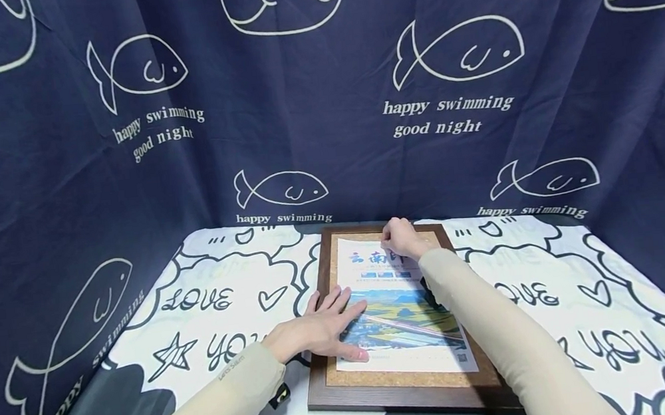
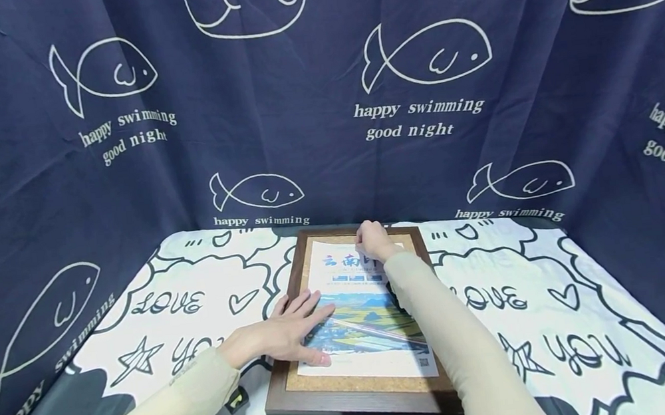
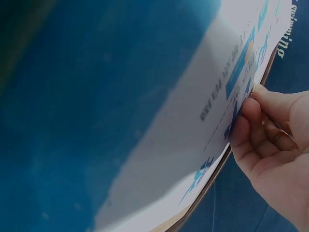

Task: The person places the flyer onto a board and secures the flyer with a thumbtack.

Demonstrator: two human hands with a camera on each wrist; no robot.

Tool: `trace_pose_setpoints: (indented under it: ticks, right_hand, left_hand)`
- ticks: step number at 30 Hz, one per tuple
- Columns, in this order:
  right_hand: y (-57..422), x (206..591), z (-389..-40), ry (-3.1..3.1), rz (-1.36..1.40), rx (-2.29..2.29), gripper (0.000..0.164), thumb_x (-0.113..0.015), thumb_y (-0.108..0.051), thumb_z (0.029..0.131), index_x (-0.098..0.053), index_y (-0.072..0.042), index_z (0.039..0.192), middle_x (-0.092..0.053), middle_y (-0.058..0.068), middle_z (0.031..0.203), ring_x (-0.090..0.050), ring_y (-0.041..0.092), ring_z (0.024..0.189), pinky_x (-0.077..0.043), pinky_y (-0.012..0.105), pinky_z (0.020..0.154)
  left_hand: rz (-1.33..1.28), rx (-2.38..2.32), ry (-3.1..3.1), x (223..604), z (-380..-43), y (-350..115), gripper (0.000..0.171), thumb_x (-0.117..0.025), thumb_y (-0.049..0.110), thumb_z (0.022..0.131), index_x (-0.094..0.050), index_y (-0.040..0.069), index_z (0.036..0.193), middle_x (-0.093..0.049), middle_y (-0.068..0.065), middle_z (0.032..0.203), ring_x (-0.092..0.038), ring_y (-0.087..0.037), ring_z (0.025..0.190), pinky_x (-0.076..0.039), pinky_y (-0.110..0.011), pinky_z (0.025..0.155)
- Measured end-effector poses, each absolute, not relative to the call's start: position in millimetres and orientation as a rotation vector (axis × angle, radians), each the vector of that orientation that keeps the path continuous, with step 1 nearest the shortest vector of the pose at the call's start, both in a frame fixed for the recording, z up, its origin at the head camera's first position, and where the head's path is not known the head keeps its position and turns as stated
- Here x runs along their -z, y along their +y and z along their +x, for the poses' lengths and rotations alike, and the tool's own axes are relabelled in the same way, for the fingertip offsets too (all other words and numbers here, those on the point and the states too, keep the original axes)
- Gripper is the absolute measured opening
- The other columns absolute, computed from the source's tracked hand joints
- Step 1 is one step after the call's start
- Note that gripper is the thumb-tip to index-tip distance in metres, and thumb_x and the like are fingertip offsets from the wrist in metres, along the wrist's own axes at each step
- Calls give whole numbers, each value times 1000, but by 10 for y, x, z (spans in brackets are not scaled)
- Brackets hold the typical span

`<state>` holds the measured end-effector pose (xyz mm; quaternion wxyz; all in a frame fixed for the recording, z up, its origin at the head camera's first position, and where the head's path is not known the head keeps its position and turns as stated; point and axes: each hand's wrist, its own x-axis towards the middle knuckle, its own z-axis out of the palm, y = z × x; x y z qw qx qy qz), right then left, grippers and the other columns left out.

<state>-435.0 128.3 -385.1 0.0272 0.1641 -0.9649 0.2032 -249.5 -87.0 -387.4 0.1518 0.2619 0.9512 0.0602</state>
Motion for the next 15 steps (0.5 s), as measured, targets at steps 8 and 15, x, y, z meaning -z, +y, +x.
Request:
trace_pose_setpoints:
  ticks: [8, 15]
  right_hand:
    - [1292, 3859, -4345, -2961, 510, -604, 13, -65, -6, 88, -74, -3, 80, -71, 11, 78, -59, 20, 69, -48, 30, 65]
    - [1312, 3841, -4303, -3047, 605, -520, 19, -59, -6, 88, -72, -7, 73, -61, 3, 66, -48, 16, 60, -40, 27, 62]
  left_hand:
    - [768, -178, 2733, 3886, -2513, -867, 94, -57, 73, 79, -18, 32, 155, -4, -5, 165, 2, -24, 153, -1, -56, 121]
    - [762, -184, 2731, 3896, -2522, -882, 94, -57, 73, 79, -18, 32, 155, -4, -5, 165, 3, -24, 153, -1, -56, 120]
